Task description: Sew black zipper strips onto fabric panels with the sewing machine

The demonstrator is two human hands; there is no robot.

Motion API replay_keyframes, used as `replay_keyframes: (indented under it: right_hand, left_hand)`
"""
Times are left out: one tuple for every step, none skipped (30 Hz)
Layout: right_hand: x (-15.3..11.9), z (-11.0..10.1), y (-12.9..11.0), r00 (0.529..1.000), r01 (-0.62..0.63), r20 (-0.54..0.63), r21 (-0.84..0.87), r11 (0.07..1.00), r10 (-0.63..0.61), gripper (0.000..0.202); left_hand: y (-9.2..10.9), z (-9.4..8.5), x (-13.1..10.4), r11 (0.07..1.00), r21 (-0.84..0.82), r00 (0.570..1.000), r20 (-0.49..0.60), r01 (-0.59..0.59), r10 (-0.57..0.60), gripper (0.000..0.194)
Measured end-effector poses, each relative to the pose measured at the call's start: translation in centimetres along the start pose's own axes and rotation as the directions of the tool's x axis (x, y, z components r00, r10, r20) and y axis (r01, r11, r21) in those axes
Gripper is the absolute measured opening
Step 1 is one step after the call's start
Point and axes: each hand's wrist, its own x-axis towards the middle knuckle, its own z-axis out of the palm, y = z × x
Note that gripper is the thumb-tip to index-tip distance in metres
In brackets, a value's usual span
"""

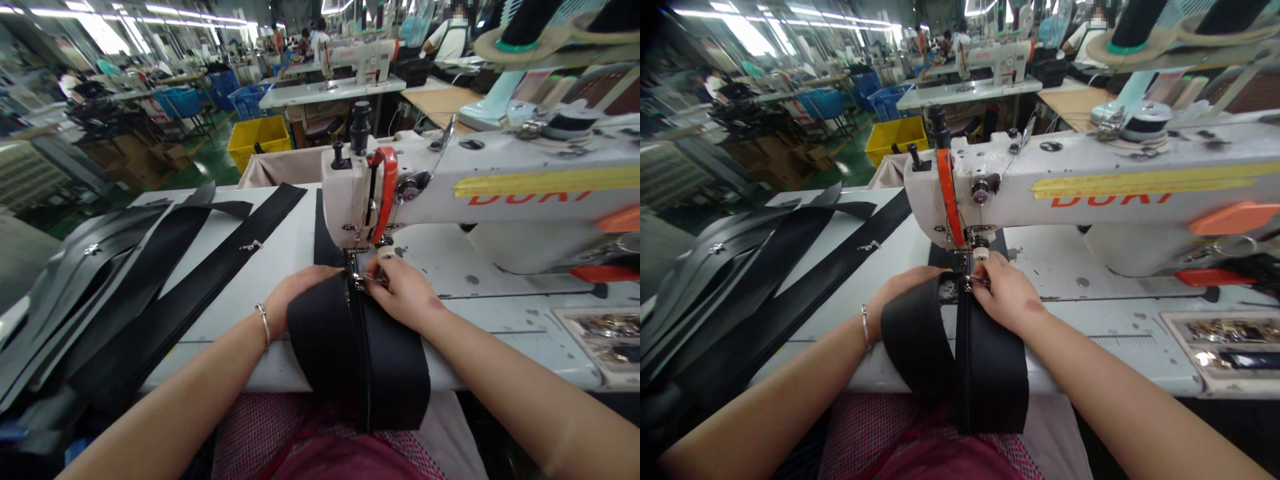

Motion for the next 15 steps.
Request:
replay_keyframes:
  right_hand:
    - [-0.2,-0.1,0.4,0.999,0.032,-0.002,0.034,0.999,-0.032,0.009]
    - [-0.3,-0.2,0.8,0.997,0.075,0.002,0.065,0.995,-0.075,0.010]
    - [-0.4,-0.2,1.1,0.992,0.123,0.008,0.086,0.989,-0.124,0.010]
    - [-0.5,-0.2,1.3,0.985,0.172,0.014,0.098,0.980,-0.174,0.008]
    - [-0.5,-0.2,1.5,0.975,0.217,0.021,0.100,0.971,-0.220,0.006]
    - [-0.5,-0.1,1.5,0.966,0.253,0.031,0.086,0.964,-0.257,0.005]
    - [-0.5,-0.1,1.5,0.959,0.279,0.046,0.056,0.959,-0.281,0.006]
    - [-0.5,0.0,1.4,0.953,0.295,0.062,0.011,0.955,-0.295,0.006]
    - [-0.6,0.0,1.3,0.951,0.305,0.077,-0.045,0.951,-0.301,0.006]
    - [-0.6,0.1,1.1,0.950,0.309,0.086,-0.103,0.946,-0.301,0.006]
    - [-0.7,0.1,0.9,0.951,0.307,0.090,-0.156,0.939,-0.296,0.007]
    - [-0.7,0.1,0.7,0.954,0.299,0.089,-0.195,0.934,-0.286,0.007]
    - [-0.8,0.1,0.6,0.960,0.278,0.083,-0.217,0.936,-0.266,0.007]
    - [-0.8,0.1,0.5,0.971,0.240,0.070,-0.227,0.944,-0.229,0.007]
    - [-0.8,0.1,0.4,0.983,0.183,0.051,-0.231,0.956,-0.176,0.008]
  left_hand:
    - [0.2,0.1,-0.1,0.998,0.002,0.998,0.034,-0.059,0.059,0.048]
    - [0.5,0.3,-0.2,0.992,0.020,0.989,0.081,-0.127,0.125,0.050]
    - [0.7,0.5,-0.4,0.981,0.055,0.975,0.133,-0.187,0.179,0.052]
    - [0.8,0.7,-0.5,0.968,0.104,0.961,0.184,-0.230,0.209,0.054]
    - [1.0,0.9,-0.6,0.954,0.160,0.950,0.229,-0.254,0.214,0.056]
    - [1.1,1.1,-0.8,0.942,0.213,0.943,0.265,-0.260,0.200,0.060]
    - [1.2,1.2,-0.9,0.935,0.255,0.943,0.283,-0.249,0.174,0.063]
    - [1.3,1.3,-0.9,0.929,0.283,0.943,0.295,-0.238,0.152,0.066]
    - [1.5,1.4,-1.0,0.925,0.295,0.940,0.306,-0.241,0.147,0.067]
    - [1.6,1.4,-1.0,0.920,0.297,0.934,0.323,-0.254,0.154,0.069]
    - [1.7,1.3,-0.9,0.917,0.293,0.927,0.338,-0.270,0.164,0.070]
    - [1.8,1.3,-0.9,0.915,0.289,0.921,0.350,-0.281,0.173,0.071]
    - [1.9,1.3,-0.8,0.915,0.285,0.918,0.356,-0.286,0.176,0.071]
    - [2.0,1.2,-0.8,0.917,0.283,0.918,0.358,-0.282,0.172,0.071]
    - [2.1,1.2,-0.7,0.920,0.282,0.921,0.353,-0.271,0.163,0.070]
